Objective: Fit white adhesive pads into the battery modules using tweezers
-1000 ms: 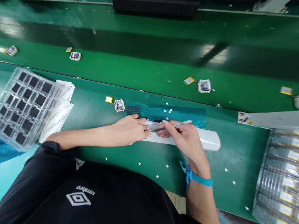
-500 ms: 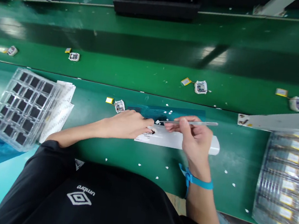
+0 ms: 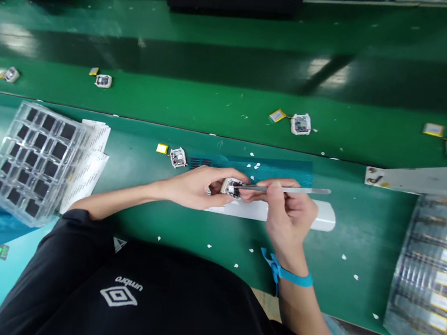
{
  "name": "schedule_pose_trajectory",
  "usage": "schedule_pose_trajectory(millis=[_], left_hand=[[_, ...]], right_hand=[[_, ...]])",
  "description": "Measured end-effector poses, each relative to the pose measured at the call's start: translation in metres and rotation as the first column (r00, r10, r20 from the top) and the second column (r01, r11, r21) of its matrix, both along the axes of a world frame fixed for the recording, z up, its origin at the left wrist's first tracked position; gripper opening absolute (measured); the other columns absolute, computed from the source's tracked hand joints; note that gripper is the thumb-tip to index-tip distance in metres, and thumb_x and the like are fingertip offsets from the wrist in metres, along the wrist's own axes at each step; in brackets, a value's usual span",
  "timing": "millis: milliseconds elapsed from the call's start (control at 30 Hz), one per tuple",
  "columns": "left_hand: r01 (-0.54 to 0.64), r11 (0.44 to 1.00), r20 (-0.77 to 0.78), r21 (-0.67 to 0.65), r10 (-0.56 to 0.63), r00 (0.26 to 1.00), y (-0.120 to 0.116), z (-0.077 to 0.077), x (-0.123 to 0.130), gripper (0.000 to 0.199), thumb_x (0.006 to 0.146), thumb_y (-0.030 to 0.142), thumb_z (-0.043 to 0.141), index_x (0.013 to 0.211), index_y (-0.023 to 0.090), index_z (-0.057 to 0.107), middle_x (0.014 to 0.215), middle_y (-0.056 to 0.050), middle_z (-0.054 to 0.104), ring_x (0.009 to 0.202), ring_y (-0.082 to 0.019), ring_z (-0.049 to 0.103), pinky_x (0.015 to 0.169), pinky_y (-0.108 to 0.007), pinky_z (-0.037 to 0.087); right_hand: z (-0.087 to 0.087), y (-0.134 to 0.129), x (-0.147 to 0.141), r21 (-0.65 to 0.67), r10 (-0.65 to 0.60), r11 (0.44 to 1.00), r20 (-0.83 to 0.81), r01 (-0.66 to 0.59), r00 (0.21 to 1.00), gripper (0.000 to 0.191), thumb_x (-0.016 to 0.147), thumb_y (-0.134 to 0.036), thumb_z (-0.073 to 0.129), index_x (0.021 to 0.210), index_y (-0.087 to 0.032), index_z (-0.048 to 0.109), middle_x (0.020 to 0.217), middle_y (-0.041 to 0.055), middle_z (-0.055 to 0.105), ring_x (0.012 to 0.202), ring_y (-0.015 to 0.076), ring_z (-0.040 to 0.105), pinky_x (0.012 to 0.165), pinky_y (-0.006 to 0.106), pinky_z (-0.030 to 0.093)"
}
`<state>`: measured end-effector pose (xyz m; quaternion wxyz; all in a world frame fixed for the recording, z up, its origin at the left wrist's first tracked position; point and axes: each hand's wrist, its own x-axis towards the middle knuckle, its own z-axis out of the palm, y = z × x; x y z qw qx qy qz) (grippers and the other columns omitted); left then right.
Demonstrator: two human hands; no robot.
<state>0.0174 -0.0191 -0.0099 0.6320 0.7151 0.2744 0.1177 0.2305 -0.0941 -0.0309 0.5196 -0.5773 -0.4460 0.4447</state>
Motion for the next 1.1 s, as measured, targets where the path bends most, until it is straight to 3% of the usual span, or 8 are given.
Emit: schedule_pose_trajectory(millis=[367,667,900,1100], left_hand=[[-0.065,0.998,0.008,0.027,0.065,0.998,-0.01,0.0,0.003,0.055,0.101,0.029,0.06,0.151,0.009,0.055,0.111,-0.011,0.079,0.079,-0.015,0.072,0.075,-0.029,0.058],[-0.094,0.995,0.016,0.039,0.093,0.996,-0.013,-0.002,0.004,0.055,0.101,0.029,0.06,0.151,0.008,0.056,0.106,-0.01,0.08,0.079,-0.016,0.071,0.077,-0.031,0.059],[-0.1,0.993,0.015,0.056,0.1,0.995,-0.014,-0.003,0.004,0.05,0.101,0.026,0.061,0.15,0.012,0.057,0.108,-0.009,0.081,0.081,-0.015,0.072,0.078,-0.03,0.061],[-0.101,0.993,0.018,0.059,0.1,0.995,-0.014,-0.003,0.005,0.053,0.101,0.027,0.06,0.151,0.008,0.056,0.107,-0.01,0.08,0.079,-0.015,0.071,0.076,-0.03,0.06]], right_hand=[[-0.004,0.001,-0.008,0.036,-0.077,0.996,-0.14,0.083,0.987,0.045,0.095,-0.07,0.079,0.088,-0.027,0.068,0.072,0.0024,0.078,0.072,0.0275,0.081,0.069,0.042,0.071],[0.001,0.0,-0.01,0.048,-0.099,0.994,-0.035,0.101,0.994,0.049,0.096,-0.072,0.076,0.083,-0.026,0.068,0.07,0.0025,0.077,0.06,0.0248,0.077,0.061,0.04,0.069],[0.001,-0.001,-0.009,0.039,-0.077,0.996,0.023,0.076,0.997,0.05,0.099,-0.074,0.07,0.086,-0.026,0.067,0.073,0.0037,0.078,0.06,0.0245,0.076,0.062,0.04,0.069],[0.003,-0.002,-0.01,0.04,-0.086,0.996,0.031,0.084,0.996,0.048,0.099,-0.072,0.071,0.087,-0.026,0.069,0.073,0.0037,0.079,0.06,0.0237,0.076,0.062,0.039,0.068]])
